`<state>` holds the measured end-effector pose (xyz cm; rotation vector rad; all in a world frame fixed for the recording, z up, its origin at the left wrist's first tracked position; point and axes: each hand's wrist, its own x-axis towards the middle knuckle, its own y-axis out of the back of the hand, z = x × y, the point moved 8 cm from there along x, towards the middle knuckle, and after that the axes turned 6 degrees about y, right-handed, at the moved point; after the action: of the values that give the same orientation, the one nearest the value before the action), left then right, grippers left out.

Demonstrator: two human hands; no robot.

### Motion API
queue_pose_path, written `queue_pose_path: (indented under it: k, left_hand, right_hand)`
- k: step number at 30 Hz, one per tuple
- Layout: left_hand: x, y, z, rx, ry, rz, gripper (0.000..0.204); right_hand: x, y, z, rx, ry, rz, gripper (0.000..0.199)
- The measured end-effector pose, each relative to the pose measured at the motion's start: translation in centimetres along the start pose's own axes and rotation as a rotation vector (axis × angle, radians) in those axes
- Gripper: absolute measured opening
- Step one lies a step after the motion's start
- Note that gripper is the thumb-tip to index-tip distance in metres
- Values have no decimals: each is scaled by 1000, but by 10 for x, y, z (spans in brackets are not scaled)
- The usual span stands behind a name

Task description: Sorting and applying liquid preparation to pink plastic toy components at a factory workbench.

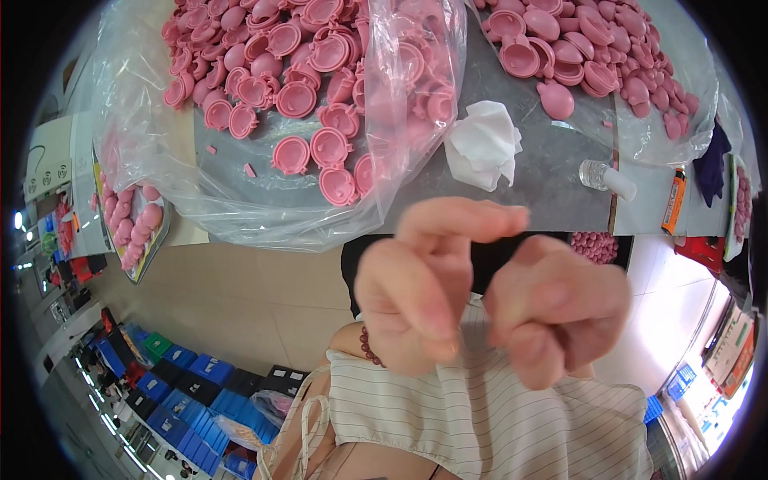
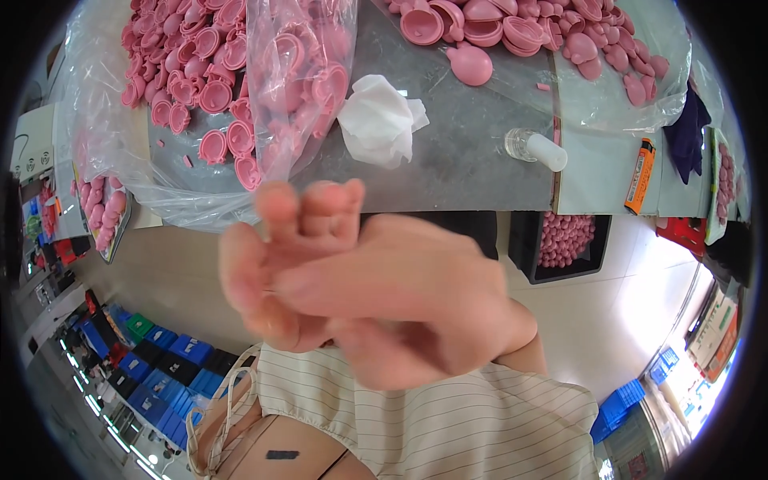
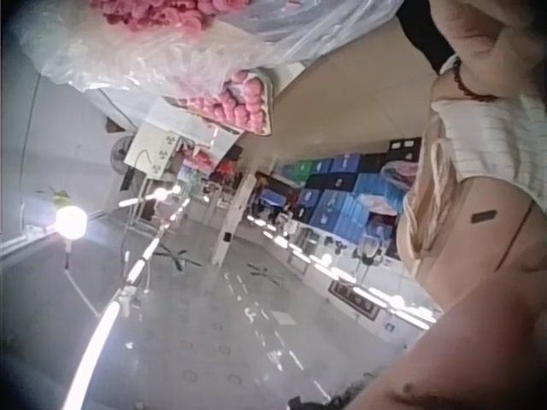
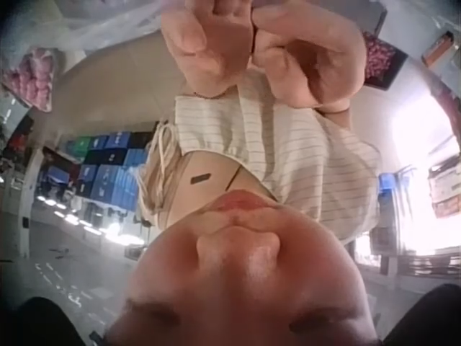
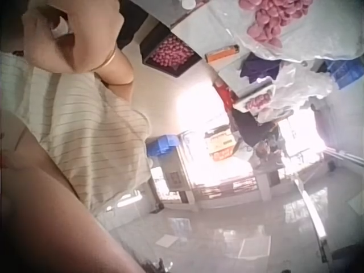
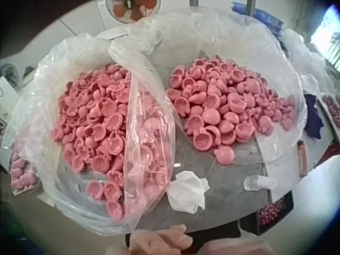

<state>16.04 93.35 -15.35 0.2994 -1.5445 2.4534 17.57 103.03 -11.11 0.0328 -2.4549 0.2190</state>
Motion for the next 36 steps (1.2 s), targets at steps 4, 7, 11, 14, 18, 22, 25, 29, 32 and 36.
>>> queue_pose_path:
  k: [4, 7, 11, 14, 18, 22, 25, 29, 32, 36]
  left_hand:
    - [9, 1, 3, 62, 301, -182, 49]
    - [12, -2, 1, -1, 288, -209, 50]
    - [12, -6, 3, -16, 261, -211, 50]
    - [12, -2, 9, -132, 71, -168, 54]
    - [11, -4, 8, -126, 64, -178, 49]
    - [8, -8, 7, -292, 51, -204, 40]
    - [12, -21, -3, -675, 268, -247, 33]
    - [6, -20, -8, -795, 346, -240, 29]
    - [9, -22, -8, -763, 389, -231, 26]
    - [13, -17, -8, -592, 342, -243, 27]
  right_hand:
    - [-14, 22, -6, -182, -17, 116, 26]
    - [-16, 34, 5, -80, -211, 307, 23]
    - [1, 11, -1, -280, -57, -71, 23]
    - [5, 5, -6, -321, 7, -77, 19]
    - [6, 1, -8, -308, 56, -56, 14]
    - [4, 0, -9, -231, 65, -9, 15]
    - [7, -3, -15, -351, 44, -103, 19]
    - [0, -2, -16, -336, 55, 2, 23]
    - [-3, -4, -26, -244, 150, 57, 21]
    - [-6, -20, -48, -90, 75, -144, 19]
